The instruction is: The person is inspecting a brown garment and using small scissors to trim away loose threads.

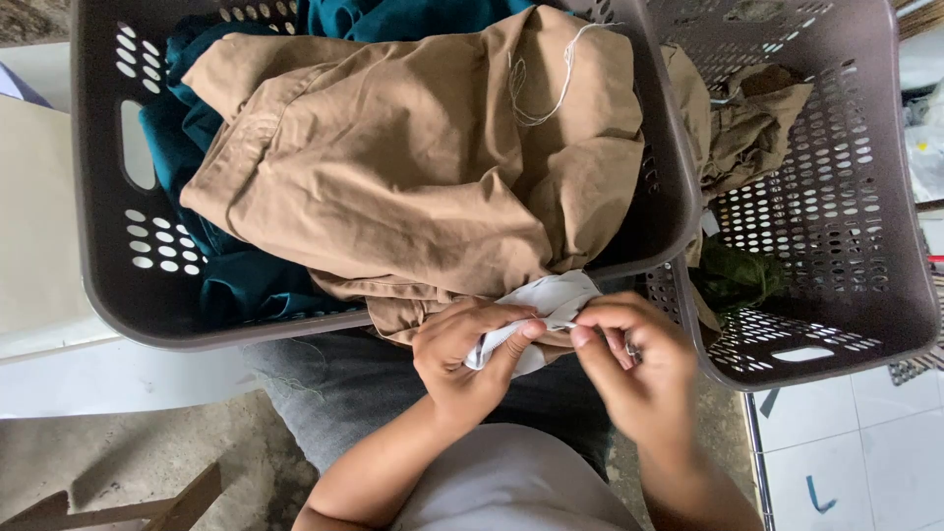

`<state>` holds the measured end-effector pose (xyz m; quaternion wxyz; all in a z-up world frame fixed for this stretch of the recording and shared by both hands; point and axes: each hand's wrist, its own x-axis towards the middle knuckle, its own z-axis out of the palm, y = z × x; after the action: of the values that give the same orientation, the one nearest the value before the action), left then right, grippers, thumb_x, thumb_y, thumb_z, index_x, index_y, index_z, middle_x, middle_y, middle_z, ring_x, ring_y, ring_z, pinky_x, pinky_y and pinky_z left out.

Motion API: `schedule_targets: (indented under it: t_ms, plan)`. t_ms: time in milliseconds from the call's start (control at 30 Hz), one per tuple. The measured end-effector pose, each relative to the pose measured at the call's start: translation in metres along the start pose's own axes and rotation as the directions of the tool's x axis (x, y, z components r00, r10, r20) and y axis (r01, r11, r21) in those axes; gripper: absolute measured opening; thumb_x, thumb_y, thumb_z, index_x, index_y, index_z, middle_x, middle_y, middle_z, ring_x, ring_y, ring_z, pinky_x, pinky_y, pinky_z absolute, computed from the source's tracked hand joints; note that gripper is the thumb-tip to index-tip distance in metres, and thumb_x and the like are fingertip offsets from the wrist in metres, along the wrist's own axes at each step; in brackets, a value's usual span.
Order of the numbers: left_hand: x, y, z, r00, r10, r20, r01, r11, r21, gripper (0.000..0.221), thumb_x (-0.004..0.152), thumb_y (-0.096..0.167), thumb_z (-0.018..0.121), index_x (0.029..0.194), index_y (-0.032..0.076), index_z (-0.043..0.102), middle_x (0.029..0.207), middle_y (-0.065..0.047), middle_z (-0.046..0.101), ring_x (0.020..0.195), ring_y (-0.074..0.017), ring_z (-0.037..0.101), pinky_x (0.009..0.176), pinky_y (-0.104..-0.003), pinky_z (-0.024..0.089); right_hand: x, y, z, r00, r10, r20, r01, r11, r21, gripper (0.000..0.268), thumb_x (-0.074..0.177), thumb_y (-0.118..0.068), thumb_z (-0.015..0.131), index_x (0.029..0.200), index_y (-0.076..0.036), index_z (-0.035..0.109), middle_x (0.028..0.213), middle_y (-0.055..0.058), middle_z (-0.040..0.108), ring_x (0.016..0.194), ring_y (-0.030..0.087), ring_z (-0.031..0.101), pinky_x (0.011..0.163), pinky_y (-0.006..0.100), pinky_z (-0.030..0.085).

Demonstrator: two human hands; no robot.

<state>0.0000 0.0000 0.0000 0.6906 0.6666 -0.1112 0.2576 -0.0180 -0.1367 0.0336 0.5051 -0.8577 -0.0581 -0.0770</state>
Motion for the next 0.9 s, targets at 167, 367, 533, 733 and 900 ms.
schedule_targets:
  t_ms: [167,367,533,733,900]
  plan:
    - [-0.002,-0.004,-0.004,0.999,-0.002,0.039,0.005,0.997,-0.078,0.012,0.076,0.014,0.062,0.072,0.002,0.06,0.067,-0.008,0.061,0.06,-0.0191,0.062,0.057,-0.025,0.049,-0.012,0.035,-0.001,0.988,0.138,-0.073,-0.074,0.823,0.563,0.005,0.074,-0.001,0.054,0.079,0.0,0.055,0.077,0.014,0.054,0.063,0.017,0.047,0.057,0.024,0.037]
    - [-0.015,-0.028,-0.011,0.945,-0.328,-0.001,0.312,0.899,-0.307,0.014,0.076,0.009,0.065,0.064,0.003,0.06,0.057,-0.006,0.055,0.052,-0.011,0.048,0.05,-0.023,0.04,-0.009,0.042,-0.002,0.995,0.091,-0.028,-0.057,0.8,0.597,0.007,0.073,0.0,0.055,0.079,0.004,0.055,0.074,0.015,0.051,0.051,0.012,0.042,0.043,0.02,0.031]
    - [-0.012,-0.026,-0.013,0.865,-0.503,-0.005,0.464,0.802,-0.376,0.021,0.072,0.009,0.069,0.055,0.002,0.059,0.044,-0.002,0.051,0.048,-0.0036,0.038,0.043,-0.019,0.033,0.003,0.011,-0.008,0.995,-0.102,-0.022,0.104,0.975,0.197,0.003,0.063,0.007,0.058,0.065,0.005,0.056,0.056,0.011,0.051,0.038,0.008,0.035,0.032,0.017,0.028]
    - [-0.005,-0.002,-0.013,0.913,-0.36,0.192,0.401,0.879,-0.26,0.022,0.073,0.029,0.065,0.067,0.009,0.059,0.063,0.001,0.058,0.059,-0.005,0.053,0.056,-0.017,0.041,0.019,-0.028,-0.01,0.94,-0.328,0.098,0.341,0.921,-0.188,0.023,0.071,-0.019,0.063,0.084,-0.001,0.058,0.086,0.014,0.059,0.075,0.022,0.06,0.067,0.029,0.049]
    - [0.011,0.01,-0.02,0.899,-0.35,0.264,0.421,0.857,-0.297,0.091,0.046,0.022,0.081,0.122,0.006,0.033,0.098,-0.008,0.049,0.09,-0.0105,0.049,0.072,-0.019,0.043,0.022,-0.028,-0.016,0.988,-0.149,0.041,0.152,0.985,-0.081,0.009,0.081,-0.004,0.052,0.078,0.002,0.057,0.077,0.011,0.059,0.054,0.012,0.044,0.051,0.022,0.035]
